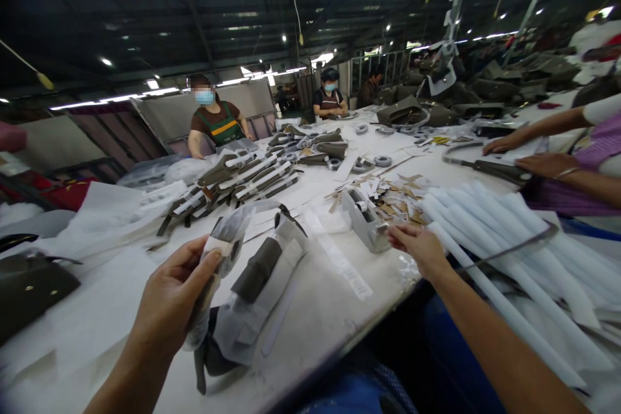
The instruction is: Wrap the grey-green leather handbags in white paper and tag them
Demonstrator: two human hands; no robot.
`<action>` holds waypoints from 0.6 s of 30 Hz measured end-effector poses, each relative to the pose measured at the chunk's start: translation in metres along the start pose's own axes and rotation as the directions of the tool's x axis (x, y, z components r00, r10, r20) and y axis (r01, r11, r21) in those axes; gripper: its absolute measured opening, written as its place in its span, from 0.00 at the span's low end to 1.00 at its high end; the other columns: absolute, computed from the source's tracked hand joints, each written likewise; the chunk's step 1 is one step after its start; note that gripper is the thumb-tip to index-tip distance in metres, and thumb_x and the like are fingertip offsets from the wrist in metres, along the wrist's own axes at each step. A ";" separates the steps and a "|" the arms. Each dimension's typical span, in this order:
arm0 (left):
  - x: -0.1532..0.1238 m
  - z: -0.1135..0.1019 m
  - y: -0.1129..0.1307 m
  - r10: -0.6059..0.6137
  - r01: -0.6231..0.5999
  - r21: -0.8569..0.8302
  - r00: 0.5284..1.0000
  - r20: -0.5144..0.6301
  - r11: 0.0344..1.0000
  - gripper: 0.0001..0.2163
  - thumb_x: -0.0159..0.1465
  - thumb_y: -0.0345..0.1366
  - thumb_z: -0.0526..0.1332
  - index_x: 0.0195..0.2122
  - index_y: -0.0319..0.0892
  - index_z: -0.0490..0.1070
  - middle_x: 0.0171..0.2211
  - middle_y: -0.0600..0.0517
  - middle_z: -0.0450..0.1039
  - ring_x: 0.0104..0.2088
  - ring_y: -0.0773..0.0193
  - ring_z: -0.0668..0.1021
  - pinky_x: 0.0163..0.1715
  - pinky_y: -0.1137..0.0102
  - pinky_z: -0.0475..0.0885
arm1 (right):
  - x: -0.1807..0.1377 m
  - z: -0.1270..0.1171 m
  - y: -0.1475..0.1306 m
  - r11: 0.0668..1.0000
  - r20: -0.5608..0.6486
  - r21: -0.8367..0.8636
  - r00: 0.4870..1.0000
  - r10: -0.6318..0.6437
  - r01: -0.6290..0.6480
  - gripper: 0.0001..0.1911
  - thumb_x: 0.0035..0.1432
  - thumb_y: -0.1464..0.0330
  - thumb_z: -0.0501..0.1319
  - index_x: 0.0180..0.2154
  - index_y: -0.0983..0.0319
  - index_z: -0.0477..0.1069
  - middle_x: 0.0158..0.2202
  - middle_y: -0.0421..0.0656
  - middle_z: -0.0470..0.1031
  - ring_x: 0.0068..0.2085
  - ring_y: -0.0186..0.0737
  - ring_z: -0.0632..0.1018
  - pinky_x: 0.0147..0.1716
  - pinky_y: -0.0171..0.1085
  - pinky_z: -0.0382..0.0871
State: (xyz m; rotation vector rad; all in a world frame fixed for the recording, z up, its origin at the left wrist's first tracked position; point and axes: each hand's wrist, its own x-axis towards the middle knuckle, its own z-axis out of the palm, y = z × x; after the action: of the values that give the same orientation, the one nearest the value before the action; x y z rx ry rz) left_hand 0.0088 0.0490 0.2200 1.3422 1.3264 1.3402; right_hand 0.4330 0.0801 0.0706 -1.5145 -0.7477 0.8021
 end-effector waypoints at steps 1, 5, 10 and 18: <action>0.000 0.000 0.000 -0.010 0.010 -0.022 1.000 0.004 1.000 0.27 0.51 0.52 0.72 0.48 0.41 0.75 0.36 0.50 0.80 0.32 0.64 0.78 0.27 0.77 0.71 | -0.003 -0.001 0.007 1.000 -0.017 0.009 1.000 0.013 -0.013 0.20 0.36 0.54 0.75 0.28 0.61 0.80 0.29 0.48 0.82 0.27 0.43 0.80 0.30 0.40 0.79; 0.002 -0.002 -0.001 -0.029 0.030 -0.068 0.999 0.014 0.997 0.27 0.51 0.51 0.73 0.48 0.41 0.75 0.35 0.51 0.80 0.32 0.65 0.78 0.28 0.78 0.71 | -0.013 0.003 0.024 1.000 -0.059 -0.013 0.998 -0.002 0.001 0.22 0.32 0.51 0.76 0.25 0.62 0.78 0.25 0.48 0.80 0.23 0.41 0.78 0.24 0.40 0.78; 0.003 0.000 -0.004 -0.005 0.008 -0.065 0.999 0.053 0.998 0.24 0.55 0.49 0.71 0.48 0.42 0.74 0.36 0.51 0.80 0.32 0.65 0.78 0.27 0.78 0.70 | -0.048 0.032 -0.006 0.985 0.103 -0.022 0.980 -0.171 0.174 0.25 0.44 0.49 0.72 0.35 0.64 0.81 0.32 0.47 0.82 0.29 0.40 0.79 0.34 0.40 0.78; 0.004 0.005 -0.009 0.137 -0.141 0.025 0.985 0.109 0.990 0.18 0.60 0.46 0.67 0.47 0.41 0.75 0.40 0.49 0.80 0.39 0.61 0.79 0.39 0.72 0.72 | -0.144 0.121 -0.102 0.891 0.549 0.298 0.702 -0.454 0.343 0.11 0.57 0.59 0.67 0.33 0.61 0.80 0.30 0.43 0.80 0.29 0.36 0.78 0.32 0.34 0.74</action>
State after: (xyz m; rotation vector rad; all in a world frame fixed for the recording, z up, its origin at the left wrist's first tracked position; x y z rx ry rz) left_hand 0.0120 0.0548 0.2116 1.5317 1.2059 1.3237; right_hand 0.2517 0.0363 0.1750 -0.8592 -1.3979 0.9933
